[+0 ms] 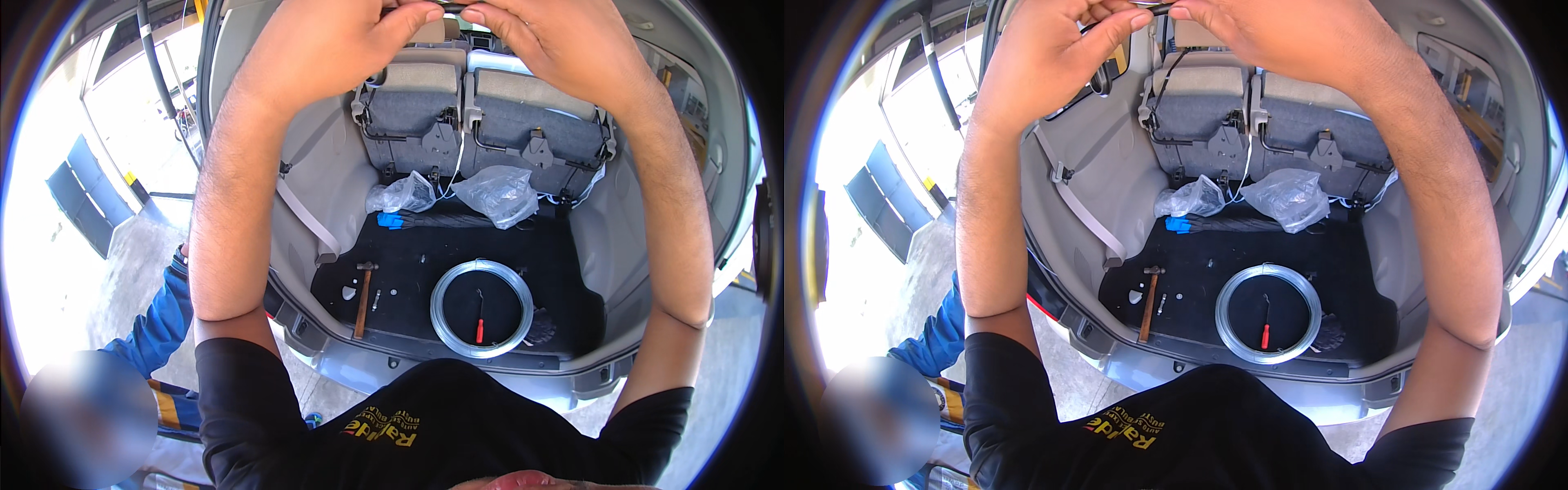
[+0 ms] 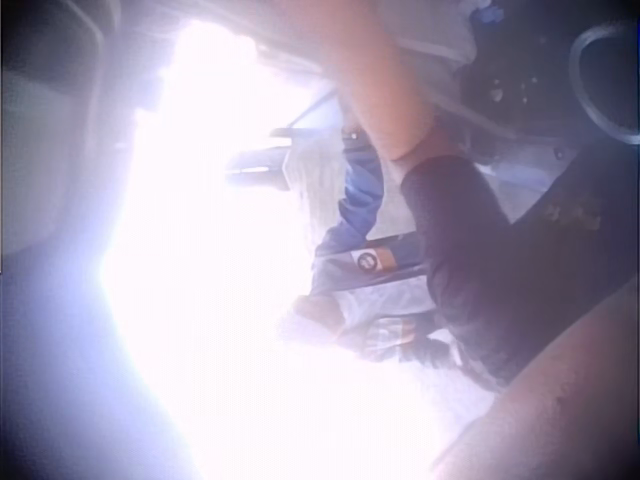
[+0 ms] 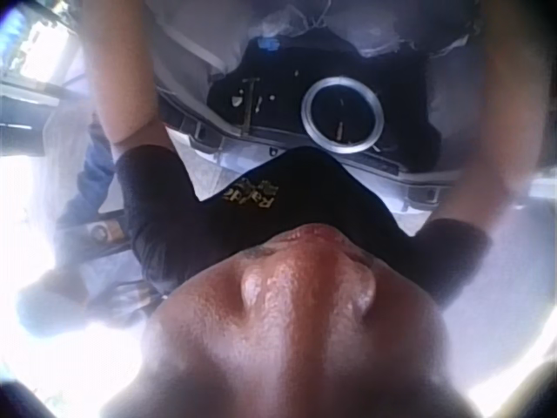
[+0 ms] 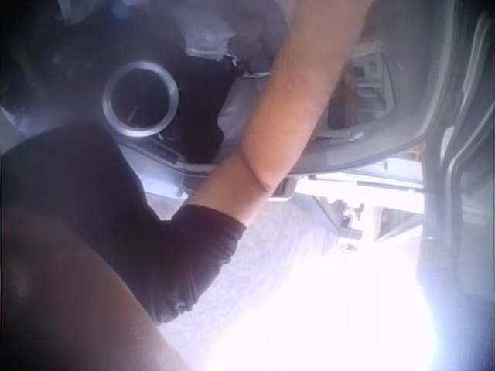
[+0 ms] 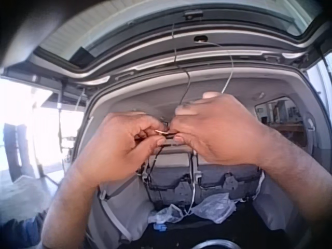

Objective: The person installs a rearview camera and routes its cable along the interior trim of a van. They strip wire ends, connect the camera, and tuck the cable into the trim channel around the rear hatch opening.

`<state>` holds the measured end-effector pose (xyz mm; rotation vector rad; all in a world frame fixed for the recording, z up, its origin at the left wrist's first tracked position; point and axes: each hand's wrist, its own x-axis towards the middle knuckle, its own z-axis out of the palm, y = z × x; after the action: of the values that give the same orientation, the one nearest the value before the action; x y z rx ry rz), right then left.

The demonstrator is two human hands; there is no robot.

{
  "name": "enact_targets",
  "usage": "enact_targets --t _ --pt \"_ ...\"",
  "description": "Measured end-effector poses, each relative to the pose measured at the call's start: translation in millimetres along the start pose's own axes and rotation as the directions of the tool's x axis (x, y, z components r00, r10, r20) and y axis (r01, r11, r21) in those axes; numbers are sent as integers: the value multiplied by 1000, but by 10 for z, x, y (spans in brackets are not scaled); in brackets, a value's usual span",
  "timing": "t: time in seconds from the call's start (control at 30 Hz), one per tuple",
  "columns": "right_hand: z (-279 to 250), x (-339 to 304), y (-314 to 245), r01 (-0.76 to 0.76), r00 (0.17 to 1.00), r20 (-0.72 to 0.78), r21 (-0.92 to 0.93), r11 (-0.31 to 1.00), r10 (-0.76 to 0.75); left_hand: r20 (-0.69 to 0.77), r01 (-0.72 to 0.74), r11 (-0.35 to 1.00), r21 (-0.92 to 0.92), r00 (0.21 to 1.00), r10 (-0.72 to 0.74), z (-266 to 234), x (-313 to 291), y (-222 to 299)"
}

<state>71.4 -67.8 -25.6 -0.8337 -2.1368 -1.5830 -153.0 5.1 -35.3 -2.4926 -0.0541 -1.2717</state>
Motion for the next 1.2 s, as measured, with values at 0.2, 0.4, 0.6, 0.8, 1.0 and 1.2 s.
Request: enact_targets --t 0.2,0.4,0.6,0.8,1.0,1.2 --pt "-34 32 -98 -7 1000 -5 -22 1000 7 -98 180 980 -82 977 -188 18 -43 141" --pt "46 43 -140 -24 998 -63 -31 999 22 -133 138 990 -29 981 -140 25 -79 147" --pt "50 89 -149 -84 992 -89 107 991 94 -292 -18 973 229 952 86 132 -127 -4" --pt "69 63 -148 -126 987 -73 190 974 142 -339 -34 983 180 936 94 182 -185 -11" --pt "70 73 -131 -119 988 -84 95 988 127 -338 11 999 50 941 6 167 -150 -58" --pt "131 68 -134 -85 993 -86 -8 996 84 -283 -35 960 279 952 117 111 -123 27"
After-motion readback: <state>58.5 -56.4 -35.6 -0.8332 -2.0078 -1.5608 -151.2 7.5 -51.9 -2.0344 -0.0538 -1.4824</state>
